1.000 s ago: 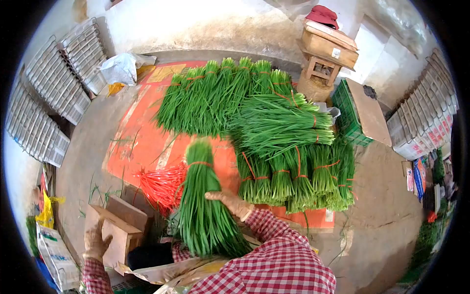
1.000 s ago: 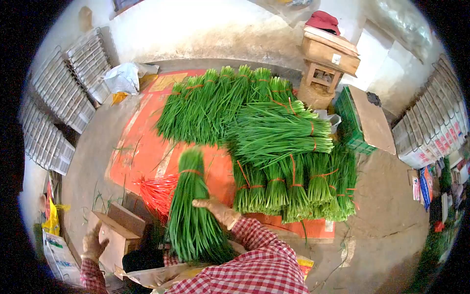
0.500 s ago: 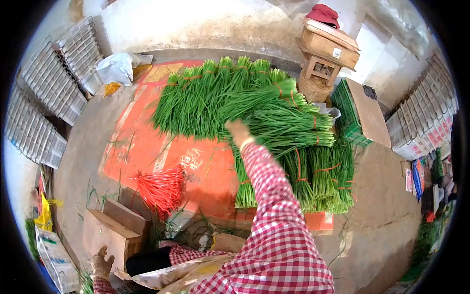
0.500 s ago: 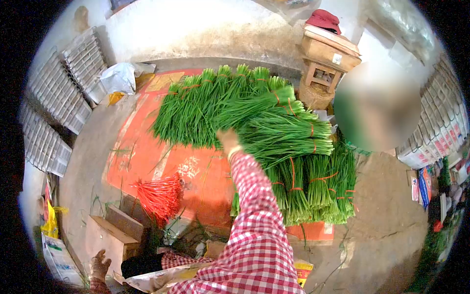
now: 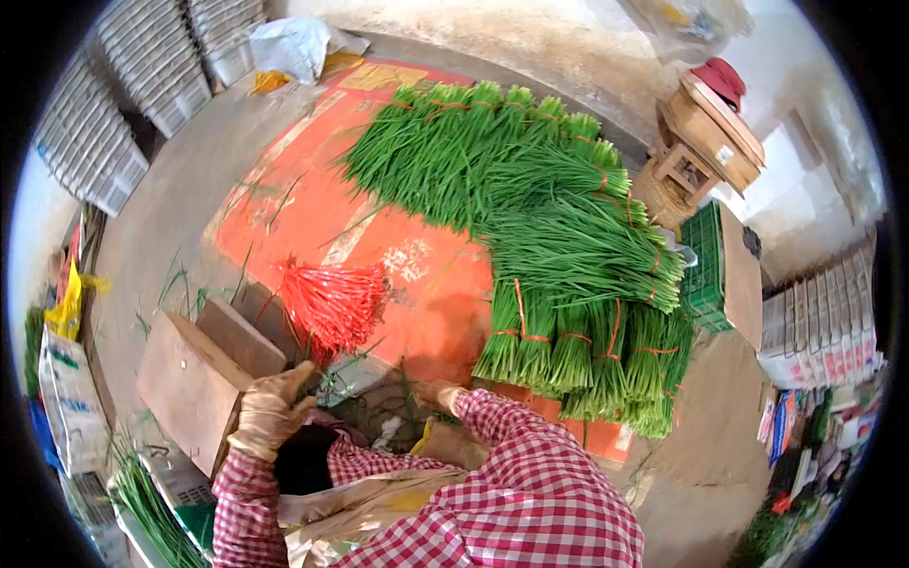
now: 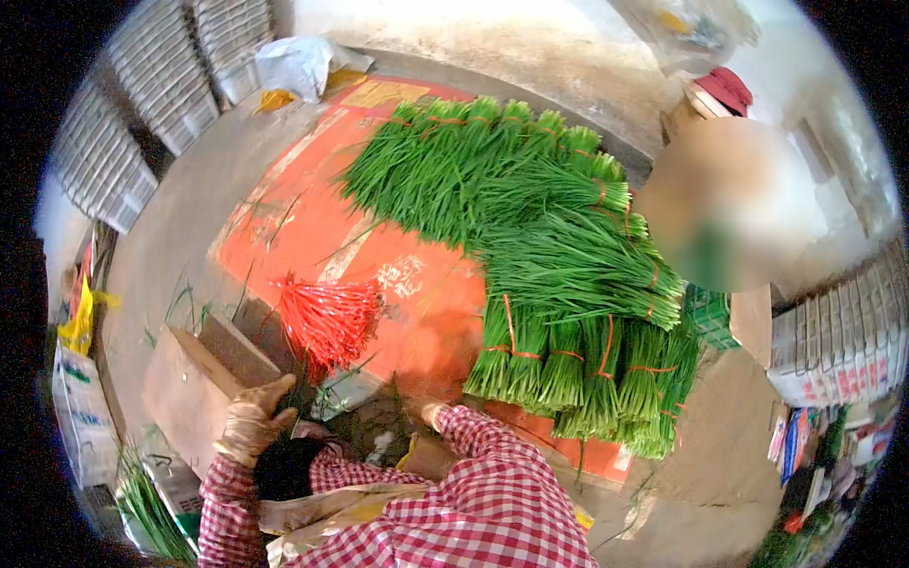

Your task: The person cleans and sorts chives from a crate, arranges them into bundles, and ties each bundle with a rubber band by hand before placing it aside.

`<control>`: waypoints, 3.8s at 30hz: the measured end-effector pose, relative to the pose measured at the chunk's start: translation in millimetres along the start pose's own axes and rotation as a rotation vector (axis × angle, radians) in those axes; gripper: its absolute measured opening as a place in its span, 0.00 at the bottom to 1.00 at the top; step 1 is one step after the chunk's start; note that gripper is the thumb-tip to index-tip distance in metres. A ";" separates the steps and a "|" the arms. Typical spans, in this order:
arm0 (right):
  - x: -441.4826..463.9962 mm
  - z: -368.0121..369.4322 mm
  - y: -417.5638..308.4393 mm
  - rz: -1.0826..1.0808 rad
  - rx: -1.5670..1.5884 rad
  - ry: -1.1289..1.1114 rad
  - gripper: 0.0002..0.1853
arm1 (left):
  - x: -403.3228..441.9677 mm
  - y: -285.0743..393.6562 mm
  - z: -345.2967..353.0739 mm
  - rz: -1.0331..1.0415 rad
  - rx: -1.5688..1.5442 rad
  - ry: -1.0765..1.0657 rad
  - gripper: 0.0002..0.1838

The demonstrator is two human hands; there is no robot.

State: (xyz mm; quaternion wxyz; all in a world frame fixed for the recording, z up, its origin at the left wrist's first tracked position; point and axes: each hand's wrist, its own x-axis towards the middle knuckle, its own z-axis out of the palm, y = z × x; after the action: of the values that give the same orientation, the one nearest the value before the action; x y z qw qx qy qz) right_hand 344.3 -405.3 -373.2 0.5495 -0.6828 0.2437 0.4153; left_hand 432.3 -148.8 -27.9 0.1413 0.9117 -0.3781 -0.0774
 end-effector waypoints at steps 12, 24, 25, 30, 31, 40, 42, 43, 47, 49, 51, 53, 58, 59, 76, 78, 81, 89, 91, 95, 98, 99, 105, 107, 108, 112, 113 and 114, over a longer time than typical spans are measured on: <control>-20.6 -13.4 -27.1 -0.002 -1.119 0.290 0.20 | -98.3 -125.6 -14.2 -0.541 -0.135 0.194 0.26; 97.3 79.1 -252.5 -0.564 -1.379 0.564 0.14 | -120.5 -136.4 92.4 -0.676 -0.899 -0.056 0.26; 112.7 83.3 -256.0 -0.506 -1.365 0.632 0.15 | -125.5 -135.3 103.3 -0.639 -0.918 -0.038 0.27; 130.1 80.2 -264.7 -0.521 -0.852 0.825 0.21 | -126.9 -131.3 103.5 -0.759 -0.951 0.054 0.28; 139.4 78.0 -259.0 -0.435 -0.922 0.778 0.21 | -127.8 -130.8 107.6 -0.752 -0.952 0.057 0.28; 130.3 41.6 -273.1 -0.461 -0.891 0.657 0.20 | -132.2 -130.0 117.8 -0.799 -0.810 0.048 0.27; 137.9 31.8 -276.6 -0.456 -0.775 0.649 0.20 | -132.7 -133.5 118.9 -0.773 -0.820 0.060 0.27; 141.5 27.2 -277.9 -0.445 -0.660 0.629 0.20 | -132.9 -134.0 118.9 -0.755 -0.833 0.065 0.27; 89.8 30.1 -269.3 -0.228 -1.419 0.346 0.18 | -138.3 -135.3 119.4 -0.795 -0.839 0.102 0.26; 56.4 36.3 -221.6 -0.104 -1.801 -0.195 0.16 | -132.5 -140.7 101.3 -0.863 -0.784 -0.085 0.26; 24.3 40.3 -177.5 -0.130 -1.904 -0.549 0.15 | -135.9 -145.7 86.9 -0.971 -0.752 -0.137 0.28; -0.9 59.5 -196.9 -0.266 -2.020 -0.448 0.15 | -148.5 -153.3 88.7 -0.810 -1.223 0.272 0.34; -101.7 154.6 -370.4 -1.422 -1.673 -0.235 0.05 | -112.3 -154.0 34.9 -0.509 -0.683 0.482 0.65; -109.6 175.1 -392.2 -1.549 -1.718 -0.221 0.05 | -111.7 -153.4 31.9 -0.472 -0.743 0.625 0.59; 30.6 265.7 -454.3 -1.159 -1.213 0.190 0.26 | -158.9 -278.0 33.6 -1.417 -1.334 0.501 0.22; 36.6 267.2 -431.9 -1.339 -1.078 0.102 0.26 | -155.8 -277.4 32.9 -1.423 -1.289 0.456 0.22; 11.8 280.8 -421.3 -1.659 -1.374 0.369 0.24 | -155.0 -276.6 28.3 -1.439 -1.193 0.321 0.23; 21.3 321.9 -427.0 -1.787 -1.116 0.058 0.18 | -155.6 -281.4 51.7 -1.432 -1.185 0.413 0.25; 28.0 328.3 -417.8 -1.469 -0.812 -0.198 0.18 | -158.0 -285.2 54.2 -1.478 -1.309 0.411 0.24; 8.8 308.9 -437.2 -1.410 -0.691 -0.085 0.24 | -180.7 -278.9 56.0 -0.933 -2.100 0.648 0.24; -35.9 306.4 -456.4 -1.740 -1.081 0.136 0.32 | -194.5 -272.8 30.0 -0.793 -1.849 0.511 0.22; -48.9 305.8 -462.1 -1.904 -1.433 0.313 0.37 | -197.6 -270.5 20.3 -0.727 -1.749 0.438 0.21; -73.1 295.4 -451.4 -1.933 -1.391 -0.104 0.06 | -200.8 -268.6 -31.6 -0.728 -0.318 0.036 0.17; -75.5 294.7 -445.4 -1.740 -1.352 -0.050 0.08 | -205.5 -252.9 -63.2 -0.711 -0.347 0.208 0.17; -78.2 300.0 -445.6 -1.432 -1.087 -0.214 0.10 | -207.5 -256.4 -64.9 -0.628 -0.281 0.232 0.20; -5.4 319.2 -451.2 -1.255 -1.198 -0.069 0.18 | -185.9 -222.6 -55.9 -0.893 0.384 0.614 0.34; 26.0 323.7 -447.2 -1.271 -1.330 0.070 0.21 | -184.9 -205.8 -53.2 -0.887 0.266 0.624 0.34; 12.6 334.9 -451.4 -1.284 -1.461 0.214 0.24 | -193.0 -189.6 -50.8 -0.775 0.114 0.585 0.33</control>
State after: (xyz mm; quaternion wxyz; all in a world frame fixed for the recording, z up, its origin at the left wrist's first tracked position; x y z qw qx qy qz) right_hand 607.0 40.5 -153.5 0.0877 -0.8920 -0.4429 0.0217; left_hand 435.9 126.4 -33.0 0.1520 0.9751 0.0410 0.1560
